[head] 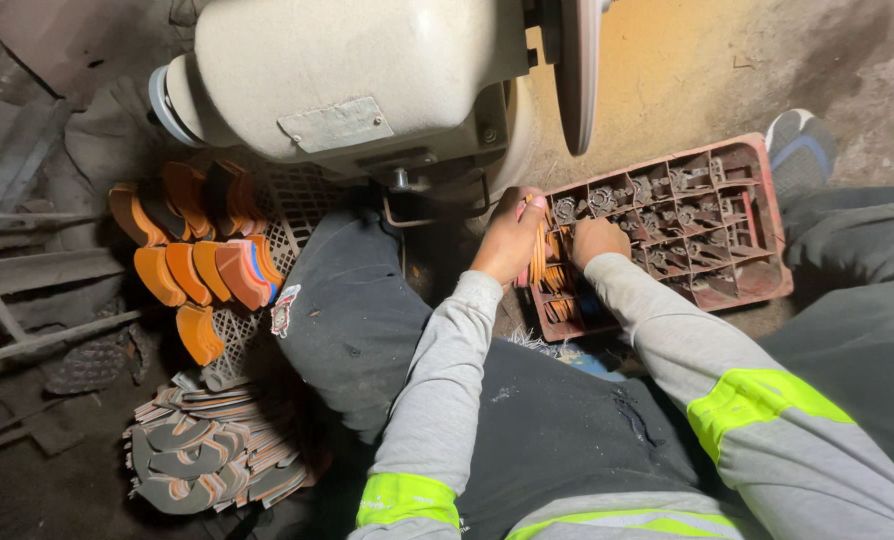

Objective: The person sits on the floor and repeatedly picks up small curved sandpaper pieces from a red crate. They press each piece against a rotating grinding wheel to smooth its edges, then return it to the crate. The process continues with multiple pieces throughout the clip.

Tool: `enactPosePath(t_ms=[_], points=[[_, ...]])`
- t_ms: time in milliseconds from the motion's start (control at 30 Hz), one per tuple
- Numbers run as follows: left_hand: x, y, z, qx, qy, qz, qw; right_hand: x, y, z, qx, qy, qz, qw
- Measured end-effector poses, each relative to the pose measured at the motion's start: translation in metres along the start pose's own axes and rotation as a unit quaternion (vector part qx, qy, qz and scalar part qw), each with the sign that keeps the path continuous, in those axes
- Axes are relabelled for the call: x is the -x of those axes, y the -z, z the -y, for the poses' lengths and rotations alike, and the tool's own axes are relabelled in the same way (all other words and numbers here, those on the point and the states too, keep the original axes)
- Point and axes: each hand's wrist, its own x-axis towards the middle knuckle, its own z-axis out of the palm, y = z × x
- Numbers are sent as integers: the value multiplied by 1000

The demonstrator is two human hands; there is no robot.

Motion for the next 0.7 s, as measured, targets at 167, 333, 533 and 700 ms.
enactPosePath(t_ms=[167,333,533,700], points=[[-3,2,10,-28,18,21,999,10,7,4,-22,0,10,1000],[-7,3,21,-40,22,2,999,33,37,13,-48,5,-27,998],[-14,3,30,-197,-71,-78,975,34,101,11,-87,2,-52,995],[-14,-2,23,-227,-105,-100,963,53,146,12,-136,127,-34,982]])
